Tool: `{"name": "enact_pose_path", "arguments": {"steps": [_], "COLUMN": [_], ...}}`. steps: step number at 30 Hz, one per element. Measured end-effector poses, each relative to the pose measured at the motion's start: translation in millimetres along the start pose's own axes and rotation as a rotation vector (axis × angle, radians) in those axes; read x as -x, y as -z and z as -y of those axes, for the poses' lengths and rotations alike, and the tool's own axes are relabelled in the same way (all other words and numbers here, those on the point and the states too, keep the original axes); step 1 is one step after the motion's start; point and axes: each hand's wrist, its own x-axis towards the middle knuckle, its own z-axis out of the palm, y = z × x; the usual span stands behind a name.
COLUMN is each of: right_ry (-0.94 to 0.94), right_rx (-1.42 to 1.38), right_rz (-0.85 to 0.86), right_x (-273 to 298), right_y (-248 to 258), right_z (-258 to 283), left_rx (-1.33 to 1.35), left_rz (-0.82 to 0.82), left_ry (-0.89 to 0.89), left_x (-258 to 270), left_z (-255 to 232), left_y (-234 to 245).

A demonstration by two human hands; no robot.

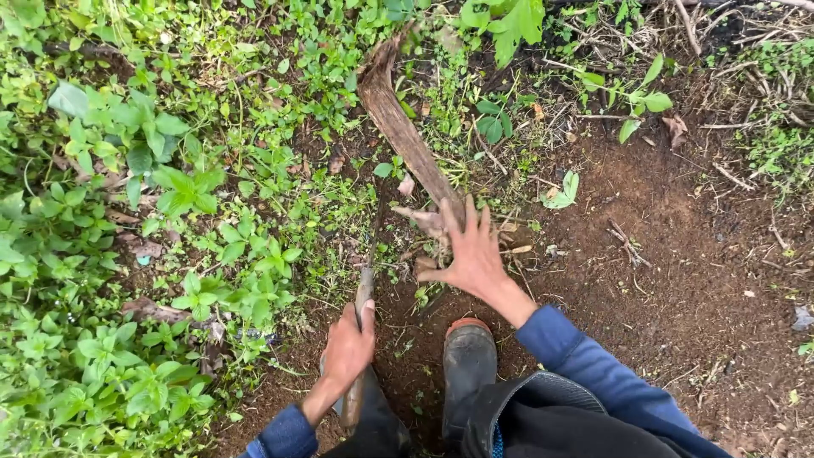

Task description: The person uses a curved sickle to cut weeds at ground level and gathers the cut plants by hand. The cleared soil is visible as the weeds are removed and set aside.

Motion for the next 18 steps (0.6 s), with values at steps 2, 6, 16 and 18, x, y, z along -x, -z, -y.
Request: {"name": "enact_pose_path", "arguments": {"steps": [2,6,16,18], "right_ry": [0.134,0.113,0.2,0.191], "right_rx": [0.262,0.196,-0.118,-0.183], "right_rz": [-0.111,-0.106,0.05,0.054], "right_x": [-8,-5,35,38], "right_y": [-40,-35,-36,-37], "right_z": [-20,-7,34,32], "left_rx": [-0.002,-0.026,0.062,0.075], "left_rz": [-0.012,0.003,-0.004,0.002], "left_ry": [-0.009,-0.015,-0.039,-0.045], "left_x": [-3,-5,-9,-12], "left_z": [5,2,14,18], "left_y": [-2,-2,-8,-9]}}
